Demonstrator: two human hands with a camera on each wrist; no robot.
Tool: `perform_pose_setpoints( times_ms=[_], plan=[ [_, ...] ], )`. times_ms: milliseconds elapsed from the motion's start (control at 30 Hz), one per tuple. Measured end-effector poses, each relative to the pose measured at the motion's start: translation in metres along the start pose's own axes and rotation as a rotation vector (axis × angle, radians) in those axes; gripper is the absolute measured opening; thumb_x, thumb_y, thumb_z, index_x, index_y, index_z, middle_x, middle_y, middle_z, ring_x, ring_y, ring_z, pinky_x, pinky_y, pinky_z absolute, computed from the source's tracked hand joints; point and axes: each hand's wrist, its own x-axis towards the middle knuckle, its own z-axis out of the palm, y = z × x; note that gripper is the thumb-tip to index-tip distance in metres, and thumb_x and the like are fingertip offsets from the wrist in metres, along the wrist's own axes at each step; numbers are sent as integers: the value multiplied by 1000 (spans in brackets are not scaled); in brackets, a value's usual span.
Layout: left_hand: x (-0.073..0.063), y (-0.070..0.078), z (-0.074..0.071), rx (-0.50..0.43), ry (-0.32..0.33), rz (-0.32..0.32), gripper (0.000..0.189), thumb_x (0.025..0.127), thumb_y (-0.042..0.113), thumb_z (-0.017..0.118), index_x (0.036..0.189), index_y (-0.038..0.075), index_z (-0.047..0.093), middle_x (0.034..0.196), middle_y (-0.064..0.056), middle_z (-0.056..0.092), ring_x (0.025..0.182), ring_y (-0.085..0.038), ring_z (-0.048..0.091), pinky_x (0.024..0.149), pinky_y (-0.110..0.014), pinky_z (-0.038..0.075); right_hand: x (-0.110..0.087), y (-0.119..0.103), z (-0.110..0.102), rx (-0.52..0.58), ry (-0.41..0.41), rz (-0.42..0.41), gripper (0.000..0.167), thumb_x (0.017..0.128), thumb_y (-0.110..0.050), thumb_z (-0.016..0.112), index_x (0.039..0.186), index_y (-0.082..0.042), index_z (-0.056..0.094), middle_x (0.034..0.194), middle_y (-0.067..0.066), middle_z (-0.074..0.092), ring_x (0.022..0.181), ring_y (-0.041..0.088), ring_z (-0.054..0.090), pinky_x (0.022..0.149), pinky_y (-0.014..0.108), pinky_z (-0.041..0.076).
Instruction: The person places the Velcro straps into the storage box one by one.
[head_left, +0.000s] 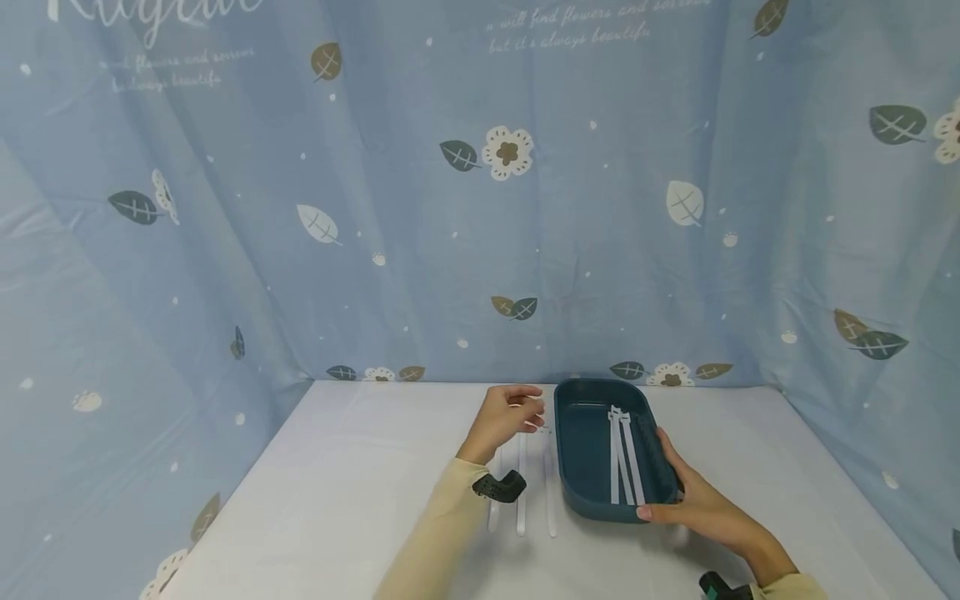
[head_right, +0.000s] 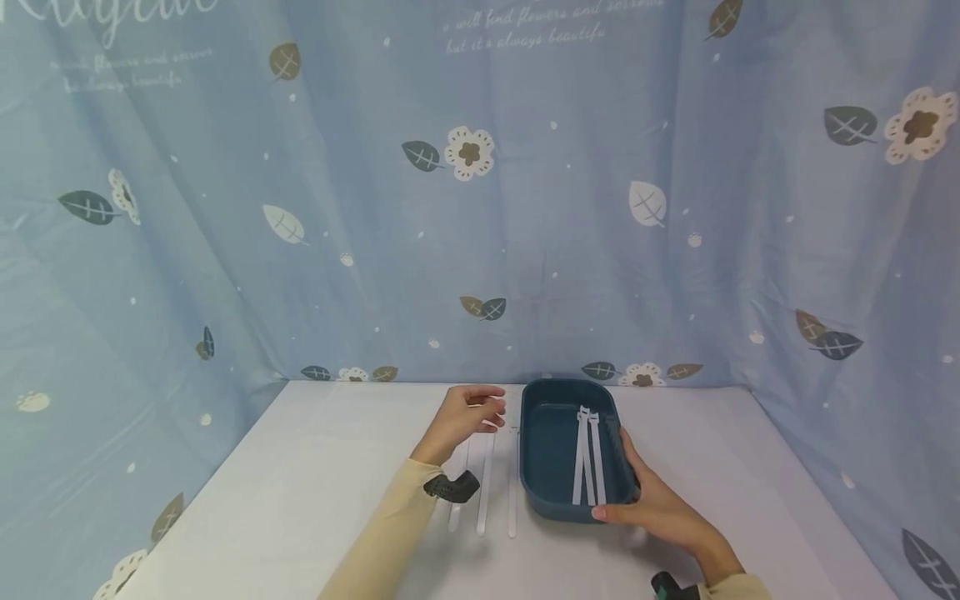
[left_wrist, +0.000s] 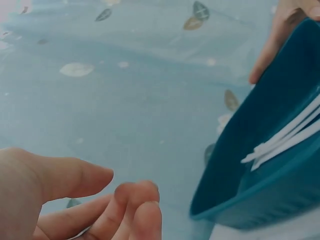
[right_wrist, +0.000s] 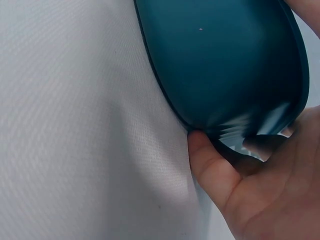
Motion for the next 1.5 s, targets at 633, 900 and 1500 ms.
perform_pose_setpoints(
  times_ms=[633,900,1500],
  plan=[
    [-21,-19,-43,-17,125,1,31,99,16,69,124,-1,70,109,-28,74,77,-12,73,76,-31,66,2,3,1,9,-4,-13,124,91,-28,76,161,-27,-25,171,22,-22,155,59,-10,113,86,13],
    [-17,-25,-52,-21,163,-15,29,99,15,68,123,-2,70,108,-28,74,76,-10,72,74,-27,65,0,-1,1,-21,-8,12,125,91,-31,77,161,-28,-27,170,22,-22,154,60,-8,112,85,19],
    [-7,-53,-61,-18,209,-143,29,98,12,67,120,-7,70,92,-12,76,71,-9,70,70,-26,64,1,-3,1,-12,-12,34,125,91,-30,76,160,-29,-29,170,22,-24,154,60,-7,112,84,23]
  ],
)
